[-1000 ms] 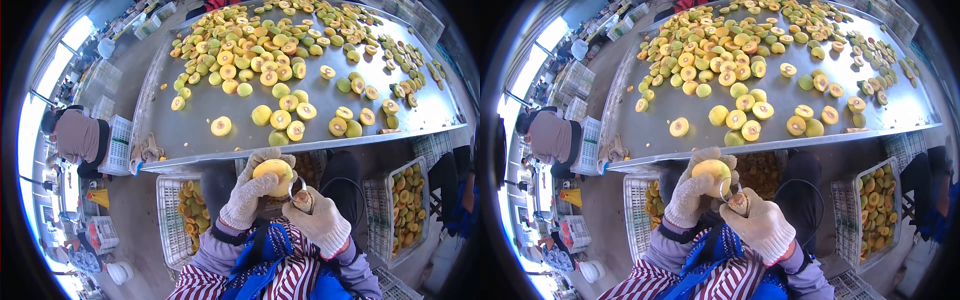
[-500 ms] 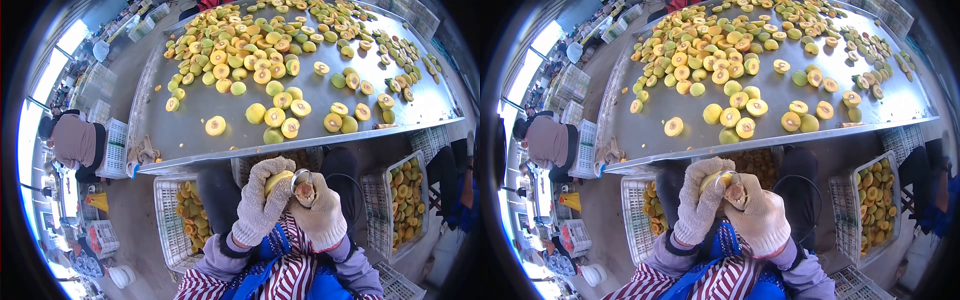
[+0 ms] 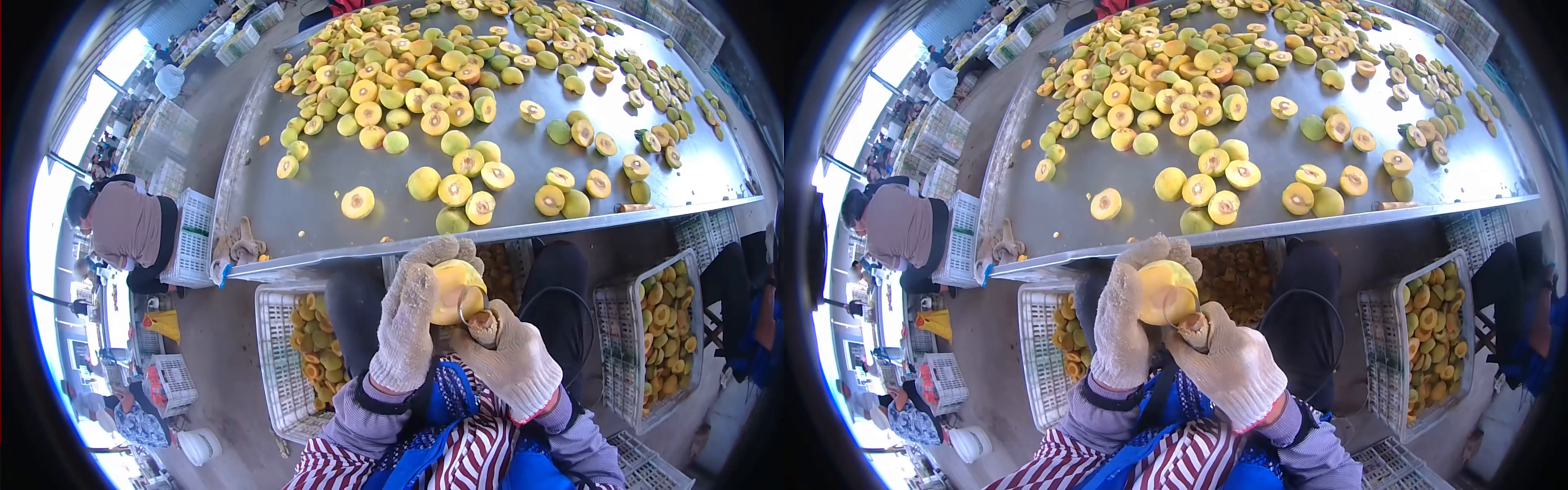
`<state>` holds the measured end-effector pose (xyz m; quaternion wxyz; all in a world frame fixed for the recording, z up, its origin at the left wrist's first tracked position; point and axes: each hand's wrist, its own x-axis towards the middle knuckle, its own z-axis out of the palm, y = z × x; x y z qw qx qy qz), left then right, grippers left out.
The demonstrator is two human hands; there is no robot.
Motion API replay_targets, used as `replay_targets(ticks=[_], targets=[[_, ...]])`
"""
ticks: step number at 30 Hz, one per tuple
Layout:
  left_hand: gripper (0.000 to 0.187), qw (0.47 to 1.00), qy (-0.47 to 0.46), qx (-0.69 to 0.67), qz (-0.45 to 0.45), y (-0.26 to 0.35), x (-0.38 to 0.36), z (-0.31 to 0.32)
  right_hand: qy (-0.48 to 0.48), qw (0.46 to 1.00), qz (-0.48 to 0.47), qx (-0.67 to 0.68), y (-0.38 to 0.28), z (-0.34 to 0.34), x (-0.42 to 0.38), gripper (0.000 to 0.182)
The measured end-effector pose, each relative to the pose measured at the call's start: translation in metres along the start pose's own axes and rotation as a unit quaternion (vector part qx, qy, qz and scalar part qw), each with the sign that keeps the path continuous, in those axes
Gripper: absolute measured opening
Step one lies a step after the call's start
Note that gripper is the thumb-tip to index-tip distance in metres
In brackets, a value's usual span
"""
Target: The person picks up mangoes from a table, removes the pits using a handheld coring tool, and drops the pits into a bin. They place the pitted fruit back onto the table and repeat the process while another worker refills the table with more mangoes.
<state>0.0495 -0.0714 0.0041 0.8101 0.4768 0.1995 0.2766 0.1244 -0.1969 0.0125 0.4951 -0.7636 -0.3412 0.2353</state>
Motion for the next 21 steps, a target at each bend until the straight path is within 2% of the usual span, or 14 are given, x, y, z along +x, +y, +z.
replay_targets(ticks=[4,6,9,10,11,12,13,14,15,16,18,19,20,21], targets=[[0.054,0.999,-0.009,0.025,0.030,-0.002,-0.004,0.001,0.020,0.999,-0.039,-0.007,0.004,0.004,0.000,0.029],[0.064,0.994,-0.018,0.090,0.059,-0.006,-0.008,0.003,0.031,0.998,-0.054,-0.012,0.005,0.003,0.000,0.029],[0.063,0.992,-0.035,0.104,0.057,-0.005,-0.012,0.004,0.016,0.999,-0.031,-0.016,0.006,0.001,-0.003,0.028],[0.063,0.992,-0.037,0.102,0.057,-0.005,-0.012,0.003,-0.009,0.999,-0.011,0.030,0.009,0.001,-0.004,0.027],[0.055,0.984,-0.049,0.148,0.087,-0.005,-0.012,-0.001,-0.036,0.996,0.010,0.078,0.010,0.001,-0.005,0.027],[0.047,0.972,-0.061,0.195,0.116,-0.004,-0.012,-0.003,-0.034,0.996,0.012,0.077,0.010,-0.001,-0.005,0.027],[0.044,0.934,-0.086,0.275,0.213,-0.002,-0.006,-0.004,-0.085,0.984,0.072,0.141,0.009,-0.005,-0.003,0.027],[0.044,0.934,-0.089,0.274,0.212,0.003,-0.004,-0.002,-0.133,0.961,0.130,0.205,0.007,-0.009,0.001,0.028],[0.043,0.888,-0.108,0.358,0.266,0.009,-0.003,0.002,-0.175,0.939,0.175,0.239,-0.002,-0.020,0.004,0.029],[0.042,0.832,-0.125,0.438,0.317,0.013,-0.001,0.005,-0.172,0.940,0.176,0.238,-0.005,-0.024,0.006,0.029],[0.042,0.845,-0.129,0.419,0.307,0.017,0.007,0.010,-0.210,0.893,0.267,0.294,-0.010,-0.027,0.007,0.031],[0.042,0.904,-0.126,0.380,0.147,0.025,0.010,0.014,-0.202,0.908,0.230,0.287,-0.006,-0.024,0.006,0.027],[0.043,0.936,-0.119,0.330,-0.015,0.029,0.014,0.017,-0.200,0.909,0.231,0.285,-0.006,-0.028,0.007,0.027],[0.041,0.925,-0.119,0.357,0.045,0.024,0.016,0.020,-0.215,0.891,0.261,0.304,-0.006,-0.032,0.008,0.026]])
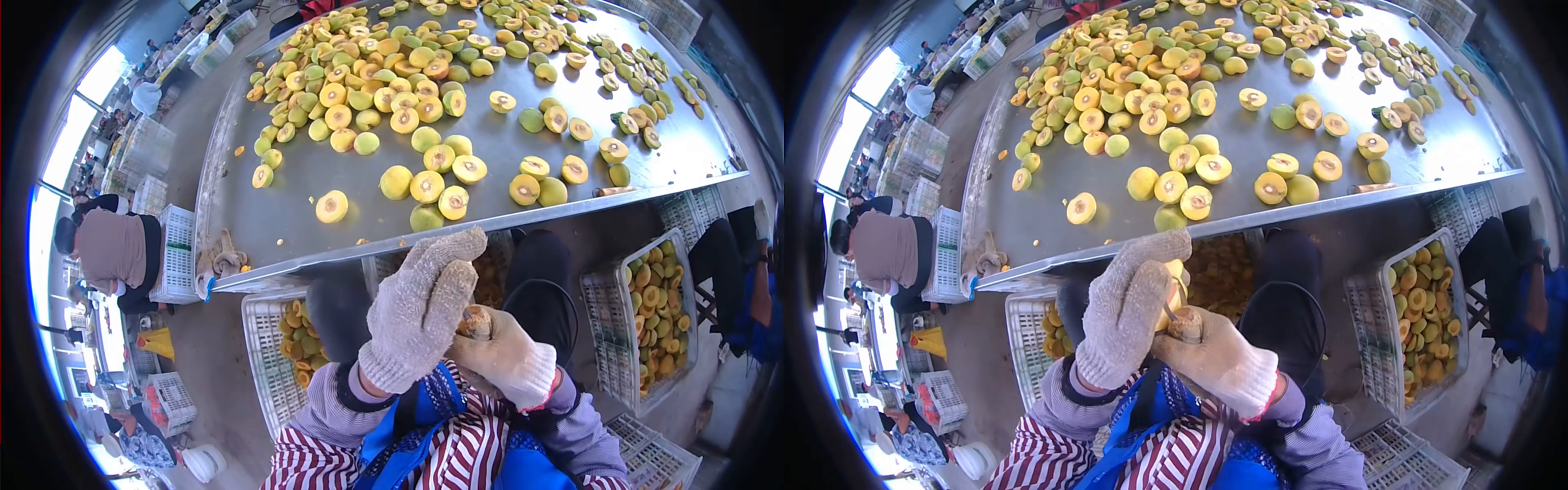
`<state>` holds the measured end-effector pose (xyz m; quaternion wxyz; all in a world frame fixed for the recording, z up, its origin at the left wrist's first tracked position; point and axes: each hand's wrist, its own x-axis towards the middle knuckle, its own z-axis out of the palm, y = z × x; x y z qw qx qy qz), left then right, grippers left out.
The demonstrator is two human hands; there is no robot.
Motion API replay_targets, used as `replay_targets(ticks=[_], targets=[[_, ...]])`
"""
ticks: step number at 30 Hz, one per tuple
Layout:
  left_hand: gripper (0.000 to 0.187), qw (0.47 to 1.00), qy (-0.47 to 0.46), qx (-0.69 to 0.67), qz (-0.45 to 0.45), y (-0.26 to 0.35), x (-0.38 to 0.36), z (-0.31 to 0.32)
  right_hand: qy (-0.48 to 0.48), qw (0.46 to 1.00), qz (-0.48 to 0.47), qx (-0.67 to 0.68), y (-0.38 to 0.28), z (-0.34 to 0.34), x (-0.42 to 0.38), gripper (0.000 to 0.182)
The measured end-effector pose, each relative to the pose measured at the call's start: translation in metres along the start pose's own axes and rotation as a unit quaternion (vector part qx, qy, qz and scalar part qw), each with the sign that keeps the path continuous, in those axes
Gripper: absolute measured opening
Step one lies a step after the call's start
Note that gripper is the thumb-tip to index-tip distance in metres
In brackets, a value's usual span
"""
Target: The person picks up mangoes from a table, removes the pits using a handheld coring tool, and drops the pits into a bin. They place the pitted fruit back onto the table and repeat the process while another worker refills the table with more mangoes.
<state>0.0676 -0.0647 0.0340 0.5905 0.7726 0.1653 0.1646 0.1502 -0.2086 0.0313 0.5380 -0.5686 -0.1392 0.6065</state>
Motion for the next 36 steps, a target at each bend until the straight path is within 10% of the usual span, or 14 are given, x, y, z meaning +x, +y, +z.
replay_targets(ticks=[4,11,15,27,31,36], targets=[[0.037,0.939,0.085,0.211,0.260,0.000,0.001,0.016,-0.035,0.994,0.008,0.100,0.019,-0.011,-0.005,0.023],[0.029,0.981,-0.174,-0.069,0.045,-0.003,0.019,-0.003,-0.151,0.958,0.091,0.227,0.029,-0.017,-0.003,0.019],[0.032,0.943,-0.215,-0.043,0.249,-0.010,0.030,-0.007,-0.272,0.886,0.051,0.371,0.039,-0.017,-0.006,0.012],[0.037,0.920,-0.090,-0.382,0.003,-0.013,0.000,0.012,-0.240,0.897,0.066,0.365,0.036,-0.012,-0.009,0.016],[0.033,0.944,-0.113,-0.060,0.304,-0.022,0.020,-0.004,-0.280,0.861,0.052,0.421,0.038,-0.007,-0.008,0.016],[0.051,0.927,-0.108,-0.359,-0.001,-0.010,-0.005,0.003,-0.280,0.853,0.064,0.436,0.030,0.003,-0.006,0.018]])
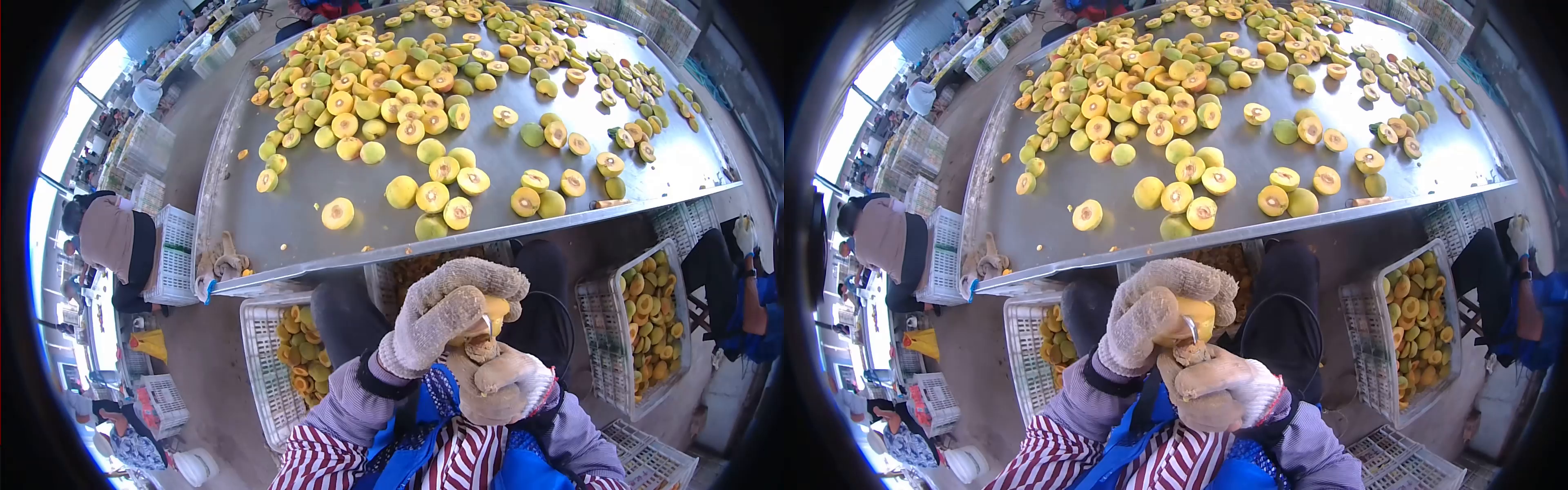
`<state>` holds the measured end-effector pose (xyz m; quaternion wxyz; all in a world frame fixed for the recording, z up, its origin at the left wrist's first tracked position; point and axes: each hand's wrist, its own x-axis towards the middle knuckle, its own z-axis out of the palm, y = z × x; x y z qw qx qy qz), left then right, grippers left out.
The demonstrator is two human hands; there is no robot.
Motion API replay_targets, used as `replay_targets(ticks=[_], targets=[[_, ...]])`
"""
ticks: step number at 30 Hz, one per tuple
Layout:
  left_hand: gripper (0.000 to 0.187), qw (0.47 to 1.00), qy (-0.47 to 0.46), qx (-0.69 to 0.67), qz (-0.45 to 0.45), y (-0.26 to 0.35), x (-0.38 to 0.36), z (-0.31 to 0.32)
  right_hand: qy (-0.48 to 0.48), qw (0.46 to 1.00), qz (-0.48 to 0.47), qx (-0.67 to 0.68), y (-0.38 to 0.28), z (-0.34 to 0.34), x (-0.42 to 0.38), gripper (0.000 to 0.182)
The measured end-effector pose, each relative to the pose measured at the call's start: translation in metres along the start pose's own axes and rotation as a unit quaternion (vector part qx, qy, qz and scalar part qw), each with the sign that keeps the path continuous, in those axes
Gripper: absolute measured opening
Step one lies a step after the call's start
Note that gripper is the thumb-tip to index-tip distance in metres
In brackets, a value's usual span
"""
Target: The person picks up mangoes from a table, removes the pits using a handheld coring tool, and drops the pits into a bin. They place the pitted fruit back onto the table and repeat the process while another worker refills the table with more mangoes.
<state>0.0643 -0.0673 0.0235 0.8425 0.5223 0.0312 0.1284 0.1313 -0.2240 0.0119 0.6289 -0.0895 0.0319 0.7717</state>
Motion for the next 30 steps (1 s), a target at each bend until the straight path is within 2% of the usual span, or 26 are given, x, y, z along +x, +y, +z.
replay_targets(ticks=[1,2,5,7,9,11,12,13,14,15,16,17,18,20,21,22,23,24,25,26,27,28,29,30], targets=[[0.055,0.998,0.039,-0.052,-0.025,-0.002,-0.002,0.001,0.017,1.000,0.001,0.000,0.001,0.001,0.002,0.018],[0.055,0.997,0.043,-0.055,-0.025,-0.004,-0.005,0.002,0.034,0.999,0.003,0.000,0.002,0.002,0.003,0.018],[0.062,0.985,0.141,-0.093,-0.018,-0.007,-0.007,0.001,0.038,0.999,0.003,-0.021,-0.001,0.002,0.013,0.018],[0.059,0.984,0.141,-0.112,-0.015,-0.011,-0.012,-0.006,0.020,1.000,0.016,-0.009,0.000,-0.003,0.018,0.016],[0.054,0.992,0.111,-0.034,0.046,-0.010,-0.016,-0.008,-0.009,0.999,0.033,0.004,0.001,-0.005,0.021,0.015],[0.052,0.991,0.123,-0.043,0.036,-0.007,-0.016,-0.018,-0.035,0.998,0.049,0.019,0.003,-0.008,0.023,0.015],[0.051,0.986,0.049,0.115,0.109,-0.005,-0.006,-0.031,-0.070,0.995,0.042,0.055,0.002,-0.010,0.024,0.015],[0.051,0.947,-0.028,0.268,0.177,-0.005,-0.001,-0.038,-0.105,0.990,0.034,0.092,0.003,-0.010,0.025,0.015],[0.051,0.974,-0.013,0.190,0.125,-0.004,-0.004,-0.032,-0.105,0.990,0.032,0.093,0.004,-0.009,0.024,0.015],[0.051,0.974,-0.015,0.189,0.124,-0.006,-0.007,-0.025,-0.090,0.992,0.033,0.081,0.004,-0.007,0.024,0.015],[0.052,0.996,0.025,0.046,0.071,-0.008,-0.010,-0.018,-0.074,0.994,0.034,0.070,0.004,-0.005,0.023,0.015],[0.053,0.993,0.065,-0.099,0.014,-0.010,-0.012,-0.012,-0.072,0.994,0.030,0.071,0.004,-0.006,0.021,0.015],[0.057,0.988,0.097,-0.118,-0.009,-0.010,-0.011,-0.007,-0.044,0.998,0.013,0.034,0.003,-0.007,0.019,0.014],[0.054,0.983,0.132,-0.128,-0.025,-0.013,-0.006,0.001,-0.014,1.000,-0.002,-0.002,0.004,-0.014,0.017,0.014],[0.051,0.975,0.170,-0.135,-0.039,-0.013,-0.004,0.001,0.094,0.994,0.036,0.032,0.006,-0.022,0.018,0.014],[0.043,0.911,0.131,-0.387,-0.053,-0.019,0.004,-0.010,0.103,0.994,0.026,-0.020,0.007,-0.016,0.018,0.013],[0.035,0.882,0.131,-0.451,-0.038,-0.022,0.009,-0.018,0.114,0.991,0.017,-0.073,0.008,-0.010,0.018,0.013],[0.037,0.903,0.169,-0.393,-0.036,-0.028,0.003,-0.022,0.125,0.984,0.009,-0.125,0.009,-0.004,0.018,0.013],[0.039,0.923,0.195,-0.331,-0.031,-0.029,0.003,-0.027,0.096,0.985,0.027,-0.142,0.000,-0.002,0.018,0.011],[0.046,0.934,0.294,-0.192,-0.070,-0.011,-0.002,-0.019,0.067,0.984,0.045,-0.159,-0.009,0.001,0.018,0.010],[0.051,0.951,0.289,-0.104,-0.039,-0.009,-0.010,-0.034,0.105,0.982,0.021,-0.155,-0.011,0.010,0.019,0.011],[0.053,0.946,0.317,-0.059,-0.033,0.011,-0.017,-0.042,0.120,0.979,0.015,-0.162,-0.014,0.009,0.018,0.012],[0.050,0.929,0.368,-0.032,0.018,0.009,-0.028,-0.063,0.135,0.977,0.008,-0.166,-0.018,0.008,0.017,0.012],[0.044,0.894,0.427,0.087,0.102,0.021,-0.056,-0.112,0.153,0.974,-0.024,-0.163,-0.023,0.002,0.015,0.012]])
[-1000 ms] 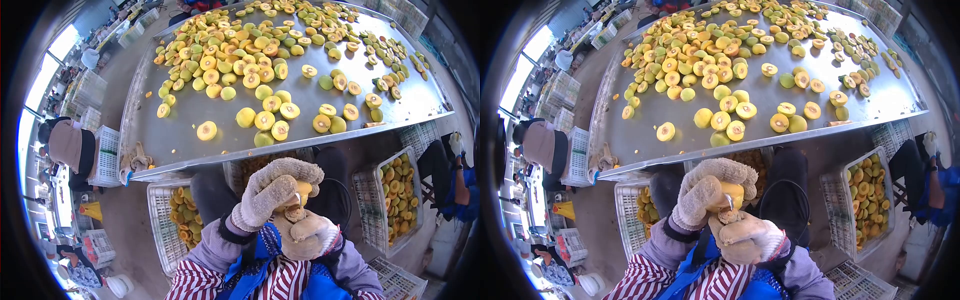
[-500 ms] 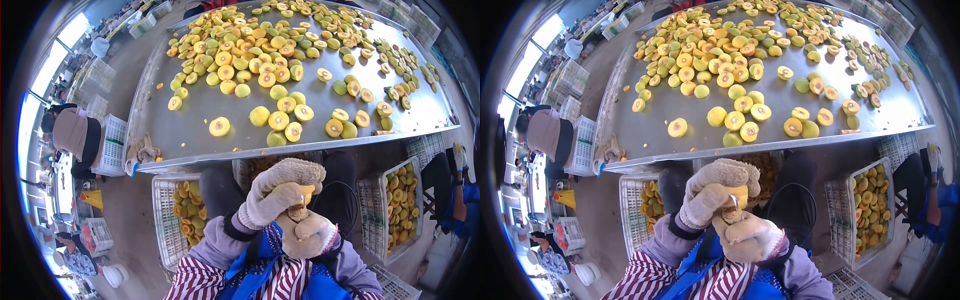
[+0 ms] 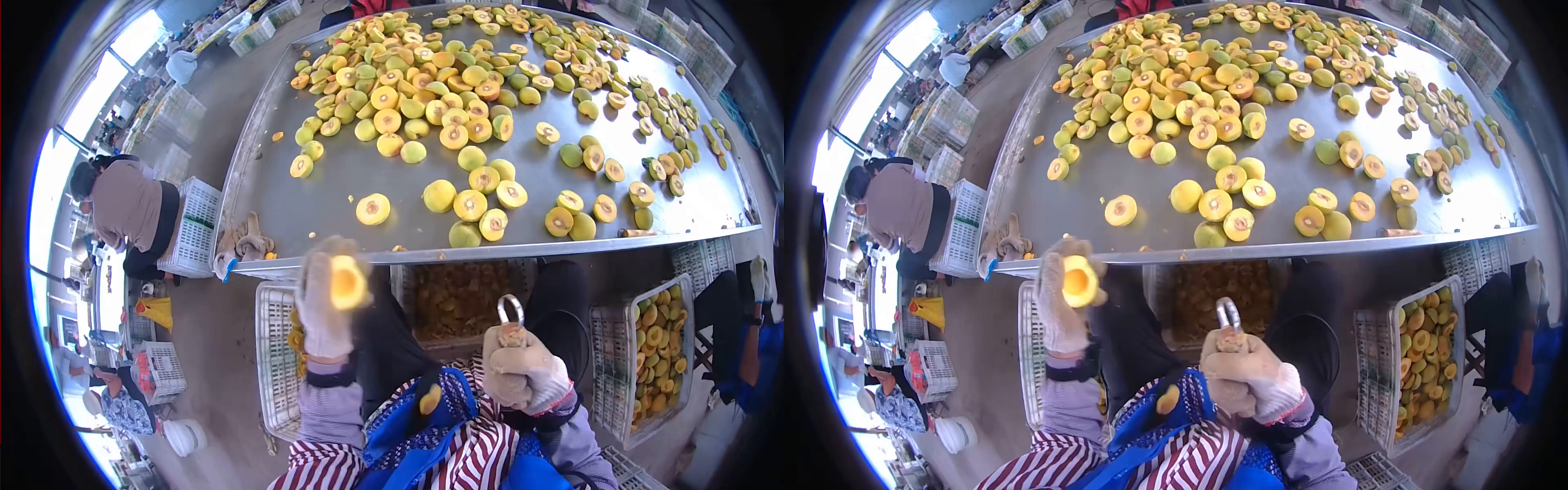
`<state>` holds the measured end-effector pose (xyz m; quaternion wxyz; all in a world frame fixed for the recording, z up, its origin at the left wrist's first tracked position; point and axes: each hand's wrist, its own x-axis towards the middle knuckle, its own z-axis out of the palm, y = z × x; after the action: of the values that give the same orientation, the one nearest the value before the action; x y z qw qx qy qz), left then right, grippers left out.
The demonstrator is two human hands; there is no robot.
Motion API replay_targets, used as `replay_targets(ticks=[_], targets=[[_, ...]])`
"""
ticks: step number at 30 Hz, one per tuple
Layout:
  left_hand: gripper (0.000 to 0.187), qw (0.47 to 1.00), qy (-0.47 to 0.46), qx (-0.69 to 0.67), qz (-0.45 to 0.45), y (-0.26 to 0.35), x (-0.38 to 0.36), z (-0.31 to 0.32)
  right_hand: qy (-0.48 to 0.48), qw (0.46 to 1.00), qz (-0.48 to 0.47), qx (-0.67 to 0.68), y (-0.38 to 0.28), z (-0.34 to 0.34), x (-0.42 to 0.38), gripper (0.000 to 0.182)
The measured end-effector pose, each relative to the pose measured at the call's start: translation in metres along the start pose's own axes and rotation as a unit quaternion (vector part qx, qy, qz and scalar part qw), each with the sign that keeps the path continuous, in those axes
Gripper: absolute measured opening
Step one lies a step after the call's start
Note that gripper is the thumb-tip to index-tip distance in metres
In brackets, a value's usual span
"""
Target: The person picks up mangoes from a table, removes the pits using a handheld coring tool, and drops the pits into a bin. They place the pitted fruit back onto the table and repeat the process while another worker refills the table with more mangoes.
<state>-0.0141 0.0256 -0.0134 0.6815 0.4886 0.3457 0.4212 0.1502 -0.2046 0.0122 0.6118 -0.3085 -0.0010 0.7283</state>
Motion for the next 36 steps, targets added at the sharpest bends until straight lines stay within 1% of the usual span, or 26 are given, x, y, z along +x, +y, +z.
replay_targets(ticks=[1,2,3,4,5,6,8,10,11,13,14,15,17,18,19,20,21,23,24,25,26,27,28,29,32,36], targets=[[0.037,0.988,0.021,0.142,0.061,-0.008,0.019,-0.035,0.030,0.999,-0.030,0.009,0.000,-0.007,-0.003,0.012],[0.034,0.876,0.006,0.479,0.051,0.004,0.028,-0.060,0.049,0.998,-0.045,0.008,-0.002,-0.007,-0.001,0.010],[0.034,0.875,0.011,0.481,0.051,0.002,0.030,-0.062,0.046,0.998,-0.042,0.007,-0.004,-0.003,0.002,0.010],[0.034,0.738,-0.034,0.653,0.167,-0.001,0.035,-0.064,0.092,0.995,-0.035,-0.030,-0.007,0.006,0.007,0.011],[0.035,0.554,-0.077,0.783,0.272,-0.006,0.043,-0.066,0.138,0.988,-0.030,-0.066,-0.008,0.013,0.013,0.013],[0.043,0.712,-0.083,0.671,0.192,-0.023,0.062,-0.067,0.146,0.984,-0.046,-0.096,-0.003,0.015,0.019,0.019],[0.051,0.861,-0.048,0.503,0.052,-0.035,0.095,-0.038,0.148,0.979,-0.060,-0.125,0.002,0.021,0.023,0.019],[0.059,0.796,0.038,0.597,0.092,-0.062,0.133,-0.019,0.146,0.972,-0.075,-0.171,0.000,0.020,0.022,0.020],[0.059,0.797,0.032,0.596,0.089,-0.069,0.147,-0.012,0.152,0.971,-0.074,-0.168,0.000,0.017,0.020,0.020],[0.067,0.698,-0.046,0.709,-0.090,-0.081,0.169,-0.001,0.160,0.972,-0.058,-0.159,-0.001,0.012,0.017,0.022],[0.069,0.710,-0.070,0.700,-0.030,-0.089,0.174,-0.003,0.163,0.972,-0.060,-0.155,0.000,0.011,0.018,0.022],[0.069,0.707,-0.073,0.702,-0.030,-0.097,0.175,-0.008,0.164,0.970,-0.056,-0.173,0.001,0.012,0.019,0.022],[0.069,0.802,-0.131,0.583,-0.025,-0.083,0.156,0.004,0.165,0.966,-0.056,-0.189,0.002,0.010,0.023,0.023],[0.060,0.892,-0.150,0.413,-0.101,-0.070,0.141,0.015,0.171,0.948,-0.067,-0.260,0.003,0.007,0.026,0.025],[0.060,0.891,-0.153,0.414,-0.104,-0.056,0.123,0.025,0.176,0.925,-0.075,-0.328,0.005,0.006,0.027,0.026],[0.056,0.921,-0.199,0.311,-0.122,-0.042,0.103,0.034,0.196,0.911,-0.066,-0.357,0.003,0.009,0.029,0.030],[0.052,0.940,-0.239,0.203,-0.137,-0.033,0.085,0.039,0.196,0.911,-0.062,-0.358,0.002,0.012,0.030,0.030],[0.057,0.941,-0.279,0.162,-0.100,-0.030,0.060,0.042,0.207,0.856,-0.115,-0.460,0.000,0.018,0.031,0.033],[0.055,0.943,-0.299,0.134,-0.051,-0.032,0.050,0.044,0.205,0.856,-0.114,-0.460,0.001,0.020,0.032,0.033],[0.055,0.946,-0.297,0.016,-0.132,-0.032,0.037,0.046,0.213,0.832,-0.142,-0.491,0.001,0.023,0.032,0.032],[0.053,0.934,-0.308,-0.070,-0.168,-0.024,0.025,0.050,0.220,0.807,-0.171,-0.521,0.001,0.025,0.032,0.032],[0.052,0.912,-0.319,-0.156,-0.205,-0.017,0.015,0.056,0.221,0.807,-0.173,-0.520,0.000,0.028,0.031,0.032],[0.054,0.928,-0.322,-0.115,-0.152,-0.027,0.011,0.055,0.230,0.789,-0.184,-0.540,-0.002,0.032,0.029,0.031],[0.054,0.926,-0.324,-0.114,-0.154,-0.027,0.005,0.058,0.239,0.769,-0.194,-0.560,-0.003,0.035,0.027,0.031],[0.063,0.934,-0.317,-0.113,-0.122,-0.023,-0.009,0.068,0.251,0.752,-0.227,-0.566,0.000,0.037,0.025,0.031],[0.064,0.941,-0.316,-0.097,-0.080,-0.017,-0.025,0.076,0.248,0.742,-0.253,-0.569,0.002,0.037,0.020,0.032]])
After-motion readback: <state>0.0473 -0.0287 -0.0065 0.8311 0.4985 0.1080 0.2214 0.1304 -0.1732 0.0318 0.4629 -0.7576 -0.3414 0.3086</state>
